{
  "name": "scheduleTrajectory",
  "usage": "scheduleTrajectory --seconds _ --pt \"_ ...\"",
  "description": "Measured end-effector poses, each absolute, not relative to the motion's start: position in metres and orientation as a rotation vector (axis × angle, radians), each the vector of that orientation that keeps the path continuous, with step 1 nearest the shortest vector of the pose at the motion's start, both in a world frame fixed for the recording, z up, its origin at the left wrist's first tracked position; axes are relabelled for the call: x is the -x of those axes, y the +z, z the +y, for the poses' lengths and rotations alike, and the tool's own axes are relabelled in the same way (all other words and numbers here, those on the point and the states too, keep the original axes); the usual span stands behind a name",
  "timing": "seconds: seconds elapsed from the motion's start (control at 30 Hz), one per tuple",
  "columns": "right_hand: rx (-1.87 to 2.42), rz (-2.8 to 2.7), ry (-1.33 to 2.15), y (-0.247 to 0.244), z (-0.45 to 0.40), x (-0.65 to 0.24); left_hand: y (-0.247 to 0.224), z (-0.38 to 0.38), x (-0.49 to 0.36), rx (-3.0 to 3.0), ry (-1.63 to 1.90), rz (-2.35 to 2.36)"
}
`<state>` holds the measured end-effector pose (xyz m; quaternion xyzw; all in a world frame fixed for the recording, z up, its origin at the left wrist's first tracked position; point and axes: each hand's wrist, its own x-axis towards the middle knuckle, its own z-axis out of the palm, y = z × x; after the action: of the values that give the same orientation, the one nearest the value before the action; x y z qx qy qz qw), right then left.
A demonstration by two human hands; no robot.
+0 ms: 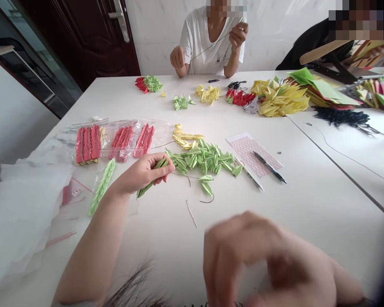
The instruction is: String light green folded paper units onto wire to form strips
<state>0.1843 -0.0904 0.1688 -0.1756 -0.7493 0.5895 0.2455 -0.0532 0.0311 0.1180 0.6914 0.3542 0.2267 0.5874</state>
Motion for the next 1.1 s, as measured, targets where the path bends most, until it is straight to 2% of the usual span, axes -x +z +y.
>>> scheduleTrajectory --seconds 0.1,0.23,0.3,0.4,0.73,0.93,1.1 --pt "0.943 -2.250 0.945 0.160 -0.065 -0.196 0.126 0.024 0.052 -1.644 0.706 0.754" --pt "1.651 -2.557 0.591 0.127 -0.029 -0.208 0.130 0.018 0.050 -1.604 0.977 0.601" --pt "1.821 -2.621 0.595 0.112 -0.017 -0.208 0.132 0.017 0.051 -1.585 1.062 0.569" --pt "1.860 -2.632 0.732 0.096 -0.008 -0.198 0.133 0.017 0.053 -1.585 1.111 0.586" --pt "1.621 -2.519 0.871 0.071 -0.010 -0.165 0.138 0.023 0.064 -1.631 1.147 0.599" --pt "1.425 -2.454 0.771 0.051 -0.011 -0.148 0.139 0.023 0.066 -1.640 1.082 0.692" --pt "1.525 -2.312 0.947 0.065 -0.003 -0.162 0.139 0.023 0.065 -1.651 1.036 0.876"
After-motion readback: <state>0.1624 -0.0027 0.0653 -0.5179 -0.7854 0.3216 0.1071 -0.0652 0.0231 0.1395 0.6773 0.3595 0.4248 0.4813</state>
